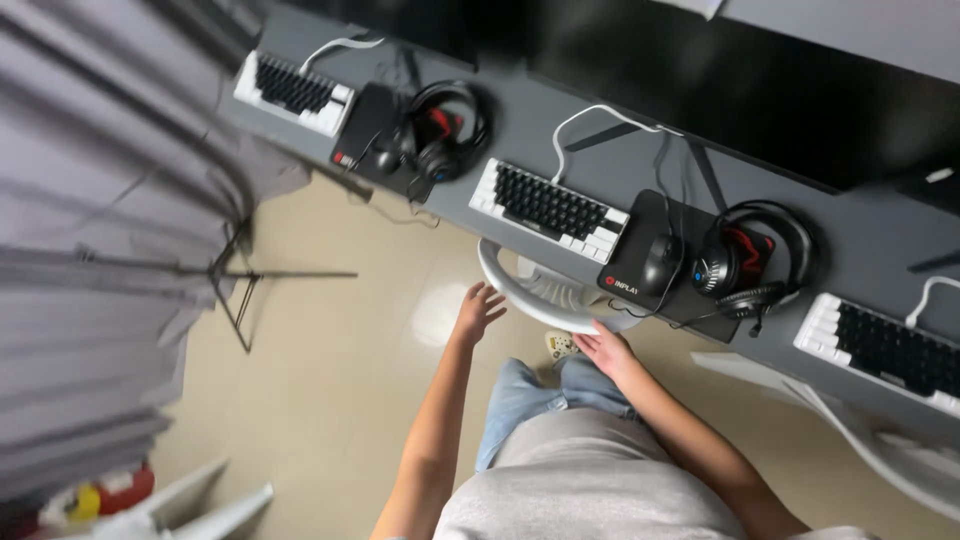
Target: The person repeatedly picks up white plastic chairs from a row of computer desks and stacks them against a wall. They lift each chair by hand, walk to the stacking area, and place it on top of the existing pile.
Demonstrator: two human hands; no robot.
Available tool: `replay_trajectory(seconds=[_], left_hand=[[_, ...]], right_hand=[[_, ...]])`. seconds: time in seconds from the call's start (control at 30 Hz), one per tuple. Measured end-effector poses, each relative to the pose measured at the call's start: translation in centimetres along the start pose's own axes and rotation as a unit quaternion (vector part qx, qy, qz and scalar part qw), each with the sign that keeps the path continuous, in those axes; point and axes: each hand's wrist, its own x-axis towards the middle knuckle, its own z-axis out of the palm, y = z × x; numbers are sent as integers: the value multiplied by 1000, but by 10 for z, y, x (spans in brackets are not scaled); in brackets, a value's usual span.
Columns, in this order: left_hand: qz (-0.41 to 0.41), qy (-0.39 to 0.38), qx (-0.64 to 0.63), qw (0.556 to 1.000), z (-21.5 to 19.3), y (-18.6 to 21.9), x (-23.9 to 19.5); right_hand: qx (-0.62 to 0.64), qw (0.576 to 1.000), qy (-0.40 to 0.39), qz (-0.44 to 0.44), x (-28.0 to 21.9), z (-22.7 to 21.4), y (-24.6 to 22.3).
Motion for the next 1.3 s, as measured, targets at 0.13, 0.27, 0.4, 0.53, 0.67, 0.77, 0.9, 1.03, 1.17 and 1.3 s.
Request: replay_trajectory(seconds=[0.13, 0.27, 0.4, 0.53, 0.67, 0.77, 0.9, 1.03, 1.17, 1.3], left_hand=[[-65, -95, 15, 993, -13, -5, 57], [-81, -161, 60, 982, -23, -2, 112], [108, -76, 327, 936, -19, 10, 121], [362, -121, 571, 727, -25, 25, 101], [246, -277, 818, 440, 4, 37, 29], [124, -401, 849, 322, 25, 18, -2], [36, -606, 706, 364, 37, -33, -51], [122, -677, 655, 313, 57, -92, -90], [9, -689, 621, 373, 83, -133, -151], [43, -668, 659, 341, 90, -200, -184]], right_hand=[[64, 995, 27, -77, -11, 41, 26], [109, 979, 26, -168, -4, 68, 49], [130, 951, 19, -281, 76, 7, 84], [160, 933, 54, -318, 18, 45, 106], [171, 929, 92, -315, -41, 52, 145], [165, 928, 117, -313, -75, 42, 156], [176, 932, 113, -295, -99, -12, 181], [203, 917, 118, -324, -145, -41, 195], [187, 913, 167, -322, -201, -61, 204], [150, 903, 226, -332, -250, -92, 221]])
